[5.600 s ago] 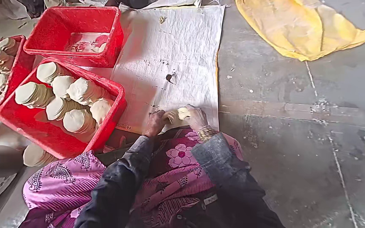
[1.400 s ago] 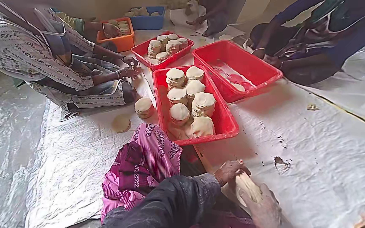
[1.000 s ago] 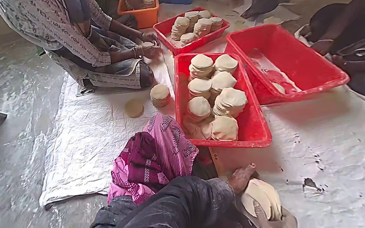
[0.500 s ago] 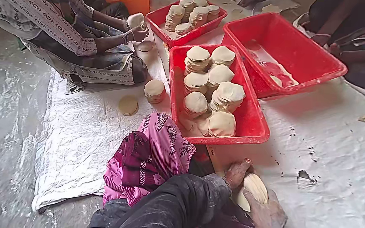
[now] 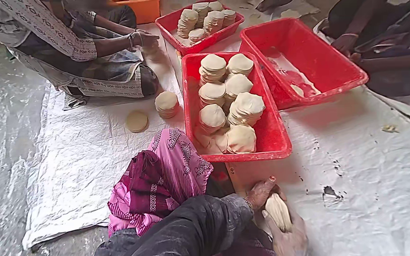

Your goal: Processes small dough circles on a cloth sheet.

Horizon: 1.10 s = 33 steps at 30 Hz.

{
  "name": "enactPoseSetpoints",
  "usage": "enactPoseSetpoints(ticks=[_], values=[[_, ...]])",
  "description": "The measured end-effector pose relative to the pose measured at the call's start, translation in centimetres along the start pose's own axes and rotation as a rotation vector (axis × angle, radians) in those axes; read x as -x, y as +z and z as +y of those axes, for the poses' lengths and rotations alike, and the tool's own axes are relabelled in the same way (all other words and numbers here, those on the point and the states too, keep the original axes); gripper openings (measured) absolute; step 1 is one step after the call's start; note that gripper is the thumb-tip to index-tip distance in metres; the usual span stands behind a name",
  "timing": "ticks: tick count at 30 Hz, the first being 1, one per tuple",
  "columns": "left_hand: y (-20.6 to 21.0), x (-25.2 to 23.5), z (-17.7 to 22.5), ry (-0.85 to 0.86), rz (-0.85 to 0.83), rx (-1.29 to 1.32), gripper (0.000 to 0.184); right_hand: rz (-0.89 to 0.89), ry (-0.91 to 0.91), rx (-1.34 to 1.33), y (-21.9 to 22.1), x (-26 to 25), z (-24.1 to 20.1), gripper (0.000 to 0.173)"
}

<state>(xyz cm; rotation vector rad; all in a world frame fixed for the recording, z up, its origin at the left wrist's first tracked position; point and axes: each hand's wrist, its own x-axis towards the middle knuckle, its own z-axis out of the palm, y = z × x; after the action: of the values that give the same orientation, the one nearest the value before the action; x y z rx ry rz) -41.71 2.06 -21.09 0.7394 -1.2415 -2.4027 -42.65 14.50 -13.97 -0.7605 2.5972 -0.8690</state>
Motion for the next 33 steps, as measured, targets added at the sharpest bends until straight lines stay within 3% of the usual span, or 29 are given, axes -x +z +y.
enactPoseSetpoints(ticks=[2, 4, 7, 9, 11, 13, 17, 19, 21, 25, 27, 29, 33], values=[[0.0, -0.2, -0.3, 0.021, -0.021, -0.031, 0.073, -0.081, 0.055, 0.102, -0.5, -0.9, -0.6, 0.057], [-0.3, 0.0, -0.2, 0.013, -0.025, -0.029, 0.074, -0.043, 0.025, 0.049, -0.7, -0.5, -1.0, 0.055], [-0.4, 0.0, 0.4, -0.035, -0.012, -0.029, 0.074, 0.073, -0.006, -0.111, -0.5, 0.4, -0.8, 0.065], [-0.3, 0.1, 0.3, -0.019, -0.022, -0.037, 0.071, -0.026, 0.033, -0.035, -0.3, -0.1, 0.1, 0.078], [-0.1, 0.0, -0.1, 0.025, -0.053, -0.040, 0.068, -0.128, 0.106, 0.112, -0.3, -1.0, 0.2, 0.072], [-0.3, 0.2, 0.0, 0.047, -0.060, -0.047, 0.069, -0.120, 0.085, 0.113, -0.6, -0.9, -0.3, 0.065], [-0.3, 0.4, 0.7, -0.022, -0.028, -0.103, 0.068, 0.020, 0.032, -0.059, -0.8, 0.5, -0.1, 0.075], [-0.1, 0.4, 0.6, -0.034, -0.025, -0.152, 0.067, -0.052, 0.071, 0.047, -0.4, -0.2, 0.4, 0.080], [0.3, 0.3, 0.2, -0.012, -0.009, -0.192, 0.067, -0.108, 0.129, 0.133, -0.3, -1.1, 0.4, 0.071], [0.0, 0.2, 2.1, -0.120, -0.155, -0.355, 0.071, -0.013, 0.174, -0.284, -0.8, -1.0, 1.8, 0.064], [0.4, 0.4, 2.8, -0.170, -0.275, -0.405, 0.064, 0.072, 0.294, -0.537, -0.9, -0.8, 3.2, 0.050], [0.9, 1.0, 2.3, -0.204, -0.364, -0.464, 0.052, 0.110, 0.441, -0.710, -0.8, -0.7, 4.6, 0.048], [1.3, 3.1, 0.8, -0.212, -0.324, -0.629, 0.053, 0.115, 0.548, -0.552, -0.3, -0.2, 3.2, 0.060]])
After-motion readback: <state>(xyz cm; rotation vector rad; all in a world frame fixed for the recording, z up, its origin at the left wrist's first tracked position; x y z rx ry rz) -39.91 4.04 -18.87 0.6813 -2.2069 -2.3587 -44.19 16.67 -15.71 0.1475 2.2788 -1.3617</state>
